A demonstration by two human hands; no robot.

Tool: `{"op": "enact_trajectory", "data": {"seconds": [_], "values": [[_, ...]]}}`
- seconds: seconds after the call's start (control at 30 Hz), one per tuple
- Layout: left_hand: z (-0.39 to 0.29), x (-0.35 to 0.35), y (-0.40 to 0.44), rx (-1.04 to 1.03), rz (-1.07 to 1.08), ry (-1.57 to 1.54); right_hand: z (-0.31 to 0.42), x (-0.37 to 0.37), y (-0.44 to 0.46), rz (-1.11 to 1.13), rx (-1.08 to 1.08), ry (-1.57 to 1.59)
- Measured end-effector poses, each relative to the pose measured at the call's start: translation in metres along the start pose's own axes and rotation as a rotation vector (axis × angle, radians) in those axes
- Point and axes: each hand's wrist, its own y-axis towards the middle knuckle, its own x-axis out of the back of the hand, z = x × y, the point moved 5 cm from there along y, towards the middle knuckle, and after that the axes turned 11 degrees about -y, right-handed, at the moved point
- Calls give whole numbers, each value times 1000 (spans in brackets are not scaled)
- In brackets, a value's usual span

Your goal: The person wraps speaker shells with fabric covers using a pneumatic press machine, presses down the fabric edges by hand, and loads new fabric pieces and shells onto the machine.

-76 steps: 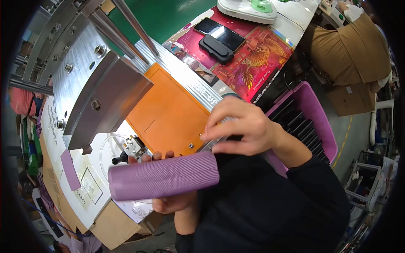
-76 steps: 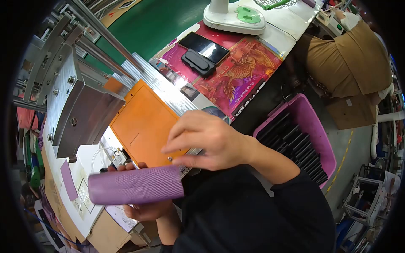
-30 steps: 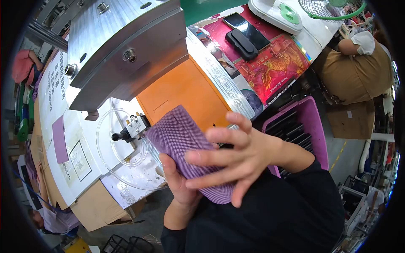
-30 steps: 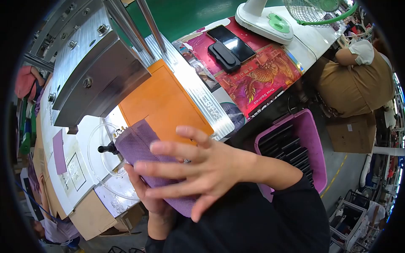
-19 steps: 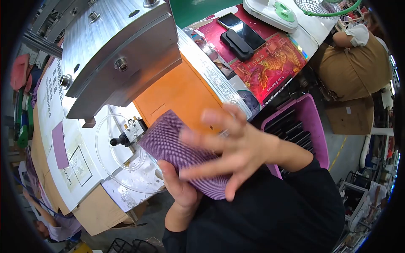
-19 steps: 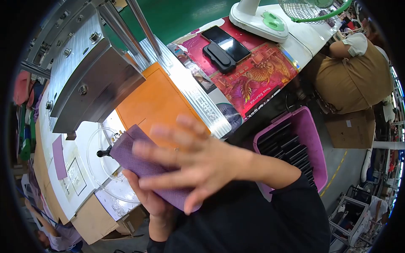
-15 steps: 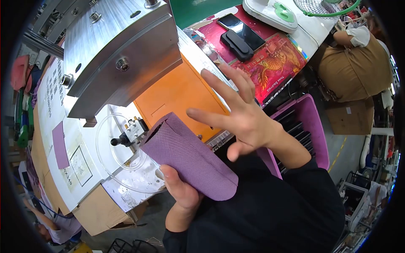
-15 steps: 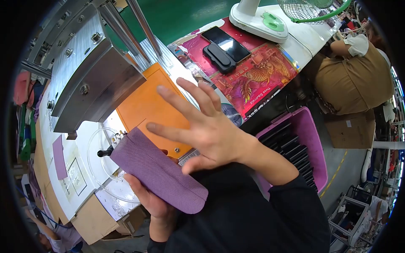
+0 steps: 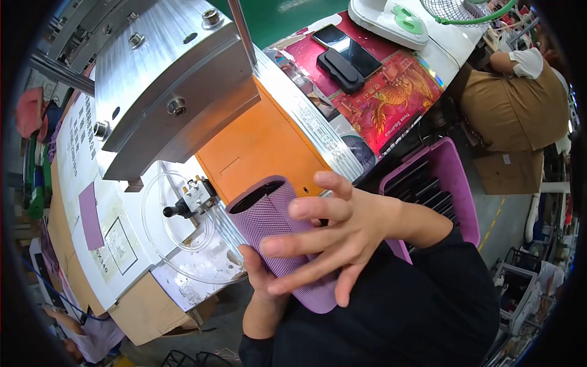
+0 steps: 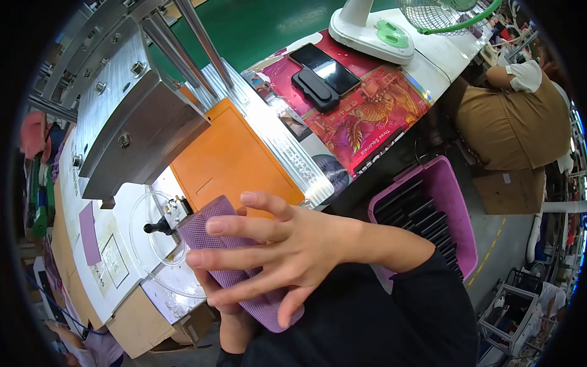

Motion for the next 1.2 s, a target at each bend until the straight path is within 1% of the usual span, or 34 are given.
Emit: {"op": "enact_trajectory", "data": {"seconds": [0.03, 0.07, 0.1, 0.13, 0.17, 0.2, 0.23, 0.27, 0.3, 0.33, 0.4, 0.43, 0.47, 0.5, 0.53, 0.57, 0.6, 0.67, 0.7, 0.73, 0.77, 0.8, 0.83, 0.9, 0.97, 1.0, 1.1, 1.13, 1.2], "values": [[2, 0, 2, 9, 5, -40, 3, 0, 1, 3, 54, -12], [4, -1, 4, 18, 9, -80, -9, 2, 0, 23, -10, -50], [9, 1, 7, 60, 210, -185, -24, 9, 0, 68, -112, -98], [12, 6, 12, 100, 410, -291, -35, 16, 3, 64, -223, -140], [13, 6, 12, 66, 420, -326, -43, 22, 3, 59, -335, -181], [12, 2, 13, 32, 430, -362, -38, 24, 2, 34, -291, -156], [11, -2, 14, -2, 441, -398, -25, 21, 5, 22, -151, -119], [13, 5, 11, -48, 294, -418, -8, 15, 6, 11, -10, -77], [13, 8, 8, -55, 192, -440, 8, 10, 5, -1, 123, -32], [14, 11, 6, -64, 90, -461, 18, 5, 2, 87, 223, -71], [10, -1, 7, -8, -6, -515, -4, 7, 3, 108, 114, -106], [11, -2, 8, 25, -13, -537, -19, 10, 4, 121, 60, -123], [13, -4, 9, 58, -20, -560, -39, 17, 4, 184, -114, -209], [14, -4, 10, 96, 14, -573, -51, 27, 9, 193, -228, -283], [15, -5, 11, 131, 48, -585, -48, 29, 6, 132, -224, -199], [15, -5, 12, 122, 2, -600, -42, 27, 3, 72, -215, -113], [15, -6, 12, 112, -44, -615, -26, 22, 4, 65, -88, -43], [7, -14, 16, 134, -325, -606, 14, 10, 1, 48, 161, 61], [7, -13, 16, 148, -461, -597, 13, 6, -1, 69, 171, 32], [9, -11, 14, 143, -475, -865, 10, 4, -3, 92, 179, 0], [10, -7, 17, 172, -223, -772, 5, 3, -4, 115, 186, -32], [15, 4, 19, 198, 27, -672, -18, 8, -3, 158, -7, -50], [17, 2, 18, 220, 276, -566, -39, 12, -4, 178, -150, -164], [17, 0, 19, 158, 225, -570, -55, 16, -10, 110, -311, -161], [18, 4, 15, 102, 126, -554, -43, 8, -13, 100, -283, -74], [16, 2, 17, 36, 198, -605, -34, 3, -16, 96, -274, -28], [14, 3, 20, -26, 141, -581, -24, -8, -19, 148, -333, 9], [13, 5, 21, -51, 132, -515, -26, -7, -19, 70, -377, 28], [11, 9, 23, -106, 118, -384, -29, -12, -18, 73, -551, 171]]}}
